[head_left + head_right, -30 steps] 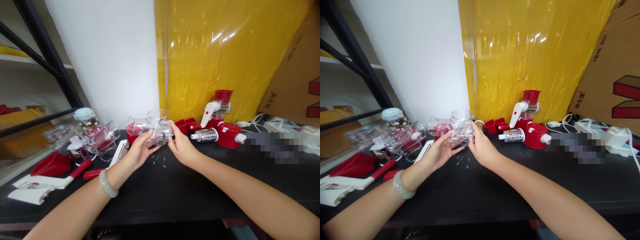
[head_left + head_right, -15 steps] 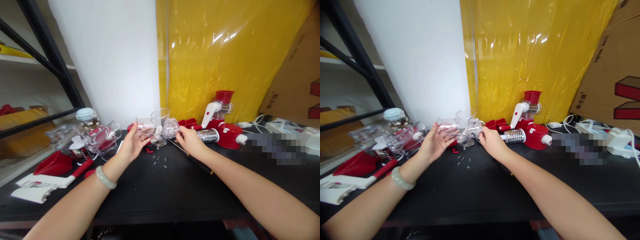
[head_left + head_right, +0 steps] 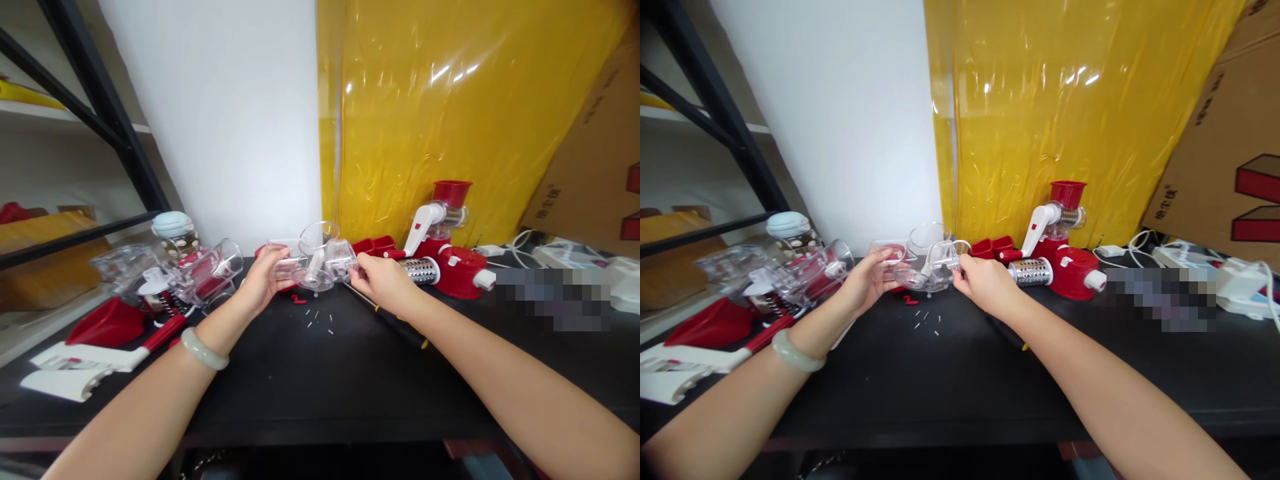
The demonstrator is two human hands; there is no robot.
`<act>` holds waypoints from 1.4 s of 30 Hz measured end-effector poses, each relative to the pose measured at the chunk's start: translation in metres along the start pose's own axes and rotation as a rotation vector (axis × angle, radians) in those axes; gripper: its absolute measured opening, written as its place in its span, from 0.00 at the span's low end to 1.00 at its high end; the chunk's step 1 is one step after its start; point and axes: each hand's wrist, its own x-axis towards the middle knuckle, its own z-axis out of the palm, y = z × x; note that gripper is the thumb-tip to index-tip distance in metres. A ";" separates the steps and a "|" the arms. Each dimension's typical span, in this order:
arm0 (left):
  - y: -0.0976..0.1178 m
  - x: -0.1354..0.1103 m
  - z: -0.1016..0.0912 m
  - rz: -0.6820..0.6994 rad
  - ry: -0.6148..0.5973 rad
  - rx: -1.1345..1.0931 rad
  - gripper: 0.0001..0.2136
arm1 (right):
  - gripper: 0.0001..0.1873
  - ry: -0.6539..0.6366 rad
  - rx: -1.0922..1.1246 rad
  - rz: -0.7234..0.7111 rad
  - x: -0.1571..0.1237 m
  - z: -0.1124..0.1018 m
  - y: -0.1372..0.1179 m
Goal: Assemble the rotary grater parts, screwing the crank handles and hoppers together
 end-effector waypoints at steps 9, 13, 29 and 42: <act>0.001 -0.003 0.008 -0.037 0.043 -0.081 0.16 | 0.12 -0.001 0.318 0.100 -0.001 0.000 -0.007; 0.003 -0.003 0.006 -0.045 0.044 -0.068 0.16 | 0.09 -0.067 0.503 0.090 -0.004 0.004 -0.005; 0.013 0.006 -0.013 0.263 -0.021 0.058 0.23 | 0.22 -0.148 0.700 0.063 0.005 0.004 0.022; 0.018 -0.014 -0.003 0.364 -0.106 -0.014 0.43 | 0.43 -0.375 1.341 0.202 0.000 0.026 0.011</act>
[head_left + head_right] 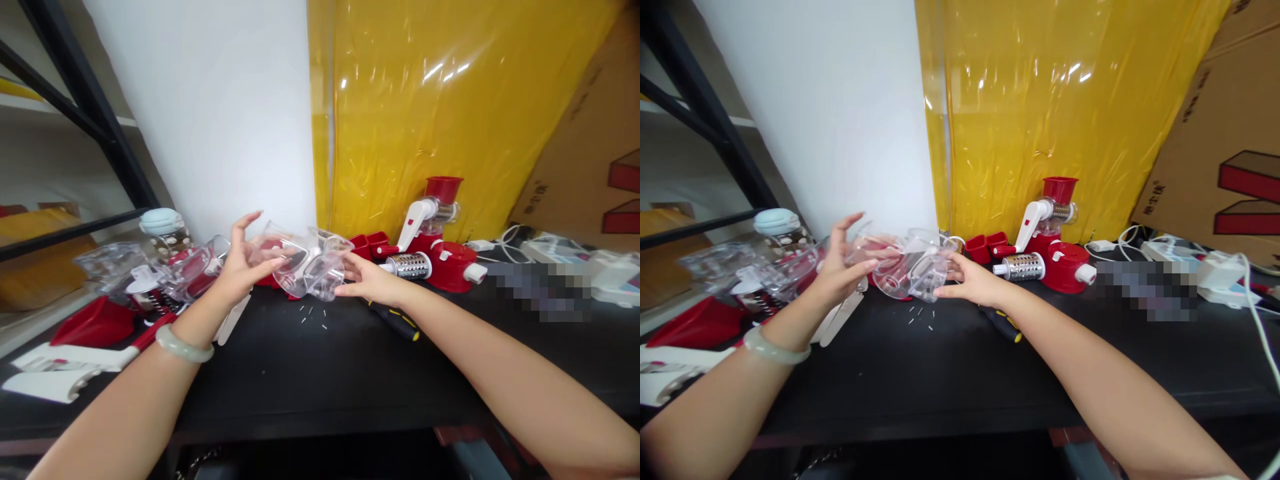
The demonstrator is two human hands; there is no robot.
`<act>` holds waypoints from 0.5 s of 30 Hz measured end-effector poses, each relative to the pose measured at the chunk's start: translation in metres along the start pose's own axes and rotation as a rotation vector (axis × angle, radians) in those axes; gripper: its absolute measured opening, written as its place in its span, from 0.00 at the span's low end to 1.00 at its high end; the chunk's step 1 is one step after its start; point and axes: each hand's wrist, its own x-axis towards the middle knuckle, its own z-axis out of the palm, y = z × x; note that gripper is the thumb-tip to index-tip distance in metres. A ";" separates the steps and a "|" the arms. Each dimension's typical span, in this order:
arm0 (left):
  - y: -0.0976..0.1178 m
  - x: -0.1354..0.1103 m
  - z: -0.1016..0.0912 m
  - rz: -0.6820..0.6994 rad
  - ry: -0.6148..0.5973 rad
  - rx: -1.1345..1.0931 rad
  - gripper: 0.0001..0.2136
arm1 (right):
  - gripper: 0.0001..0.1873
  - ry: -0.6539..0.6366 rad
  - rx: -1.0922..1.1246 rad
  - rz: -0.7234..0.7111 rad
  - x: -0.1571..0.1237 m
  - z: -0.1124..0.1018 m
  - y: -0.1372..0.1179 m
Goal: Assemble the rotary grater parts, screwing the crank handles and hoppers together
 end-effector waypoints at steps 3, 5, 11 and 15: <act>-0.009 0.002 0.001 -0.059 -0.019 -0.027 0.33 | 0.36 0.009 0.031 0.005 0.000 0.007 0.000; -0.017 0.005 0.000 -0.040 0.019 -0.075 0.26 | 0.35 0.077 0.105 0.047 0.000 0.010 0.000; -0.026 -0.003 0.013 -0.119 -0.031 -0.156 0.40 | 0.29 0.189 0.382 0.062 0.001 0.020 -0.002; -0.032 -0.022 0.036 -0.230 -0.097 -0.196 0.40 | 0.26 0.209 0.456 0.027 -0.001 0.036 -0.006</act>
